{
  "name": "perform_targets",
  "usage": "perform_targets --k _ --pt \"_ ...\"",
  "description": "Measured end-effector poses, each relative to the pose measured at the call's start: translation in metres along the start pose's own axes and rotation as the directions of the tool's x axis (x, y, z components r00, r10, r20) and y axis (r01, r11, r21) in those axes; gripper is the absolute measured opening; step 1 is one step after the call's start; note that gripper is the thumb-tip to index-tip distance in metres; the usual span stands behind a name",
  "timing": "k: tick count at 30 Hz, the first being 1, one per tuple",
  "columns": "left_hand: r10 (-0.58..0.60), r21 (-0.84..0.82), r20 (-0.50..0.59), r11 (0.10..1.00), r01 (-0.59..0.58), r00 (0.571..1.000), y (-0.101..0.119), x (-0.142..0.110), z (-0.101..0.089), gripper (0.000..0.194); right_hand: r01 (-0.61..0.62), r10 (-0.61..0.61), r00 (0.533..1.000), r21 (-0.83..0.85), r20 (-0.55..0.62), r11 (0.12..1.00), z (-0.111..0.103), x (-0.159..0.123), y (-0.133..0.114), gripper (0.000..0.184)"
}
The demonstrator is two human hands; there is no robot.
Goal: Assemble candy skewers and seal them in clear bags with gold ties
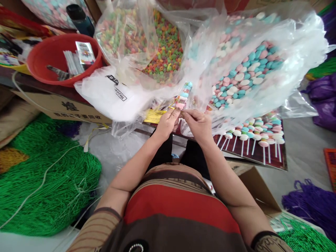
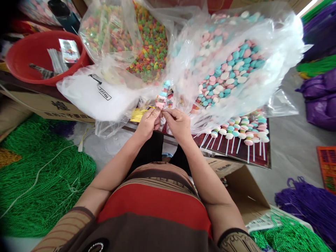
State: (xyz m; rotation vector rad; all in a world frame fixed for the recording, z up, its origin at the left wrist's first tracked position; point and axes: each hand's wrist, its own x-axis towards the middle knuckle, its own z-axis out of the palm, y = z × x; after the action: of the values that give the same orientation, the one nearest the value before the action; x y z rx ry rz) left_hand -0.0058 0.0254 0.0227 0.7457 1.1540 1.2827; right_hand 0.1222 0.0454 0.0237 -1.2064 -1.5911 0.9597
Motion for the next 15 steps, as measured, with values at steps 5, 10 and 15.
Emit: perform_targets --k 5,10,15 --pt "-0.111 -0.254 0.210 0.953 0.164 0.971 0.013 -0.009 0.000 0.042 -0.291 0.251 0.956 0.406 0.151 0.866 -0.005 0.001 -0.001 0.034" --pt "-0.221 -0.242 0.478 0.897 0.369 0.850 0.018 -0.016 -0.010 0.035 -0.408 0.257 0.904 0.507 0.342 0.759 -0.015 -0.002 0.000 0.038" --pt "-0.373 -0.206 0.554 0.804 0.557 0.744 0.019 -0.025 -0.005 0.033 -0.450 0.157 0.854 0.554 0.496 0.701 -0.024 -0.007 0.004 0.056"
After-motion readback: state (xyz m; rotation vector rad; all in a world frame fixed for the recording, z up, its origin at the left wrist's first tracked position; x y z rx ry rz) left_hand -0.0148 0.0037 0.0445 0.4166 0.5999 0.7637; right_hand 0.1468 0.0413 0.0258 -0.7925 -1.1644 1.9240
